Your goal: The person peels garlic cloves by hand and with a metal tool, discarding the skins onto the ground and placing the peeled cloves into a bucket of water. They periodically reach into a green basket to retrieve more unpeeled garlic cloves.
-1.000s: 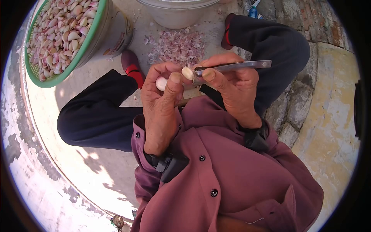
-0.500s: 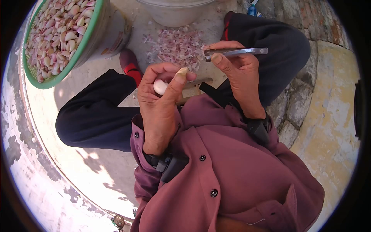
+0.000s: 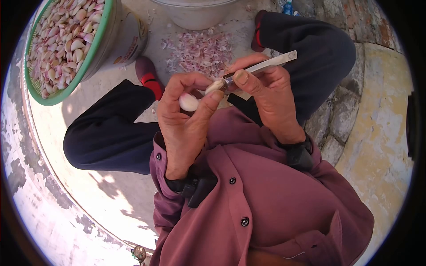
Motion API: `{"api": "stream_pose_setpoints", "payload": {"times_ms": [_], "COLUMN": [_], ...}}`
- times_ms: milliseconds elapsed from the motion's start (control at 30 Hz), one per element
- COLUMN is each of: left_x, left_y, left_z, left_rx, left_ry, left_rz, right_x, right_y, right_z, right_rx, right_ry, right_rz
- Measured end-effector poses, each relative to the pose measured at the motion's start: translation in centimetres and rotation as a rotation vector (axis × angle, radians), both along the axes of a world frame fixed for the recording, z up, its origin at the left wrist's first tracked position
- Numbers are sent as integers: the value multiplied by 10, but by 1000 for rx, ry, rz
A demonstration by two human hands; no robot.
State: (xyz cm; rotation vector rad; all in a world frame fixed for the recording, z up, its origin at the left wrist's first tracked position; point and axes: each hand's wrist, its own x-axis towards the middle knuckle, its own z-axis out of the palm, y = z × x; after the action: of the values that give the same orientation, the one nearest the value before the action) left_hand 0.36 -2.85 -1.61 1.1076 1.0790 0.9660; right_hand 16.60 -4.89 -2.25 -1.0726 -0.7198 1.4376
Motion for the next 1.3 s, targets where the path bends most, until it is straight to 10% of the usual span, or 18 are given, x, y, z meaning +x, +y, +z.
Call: {"api": "stream_pose_setpoints", "payload": {"times_ms": [567,867,1167,1300], "left_x": [-1,0,-3,-1], "left_y": [-4,-3,1,3], "left_z": [-30,-21,-20,-16], "left_rx": [-421,-277,-369,-352], "left_ry": [-727,-245,-333,-332], "left_rz": [55,56,110,151], "right_x": [-7,-7,-6,11], "right_y": [-2,1,1,0], "right_z": [-9,-16,-14,-17], "right_rx": [-173,-106,-67,-17], "right_ry": [373,205,126,506], "right_rz": [21,-49,-8,-12]}}
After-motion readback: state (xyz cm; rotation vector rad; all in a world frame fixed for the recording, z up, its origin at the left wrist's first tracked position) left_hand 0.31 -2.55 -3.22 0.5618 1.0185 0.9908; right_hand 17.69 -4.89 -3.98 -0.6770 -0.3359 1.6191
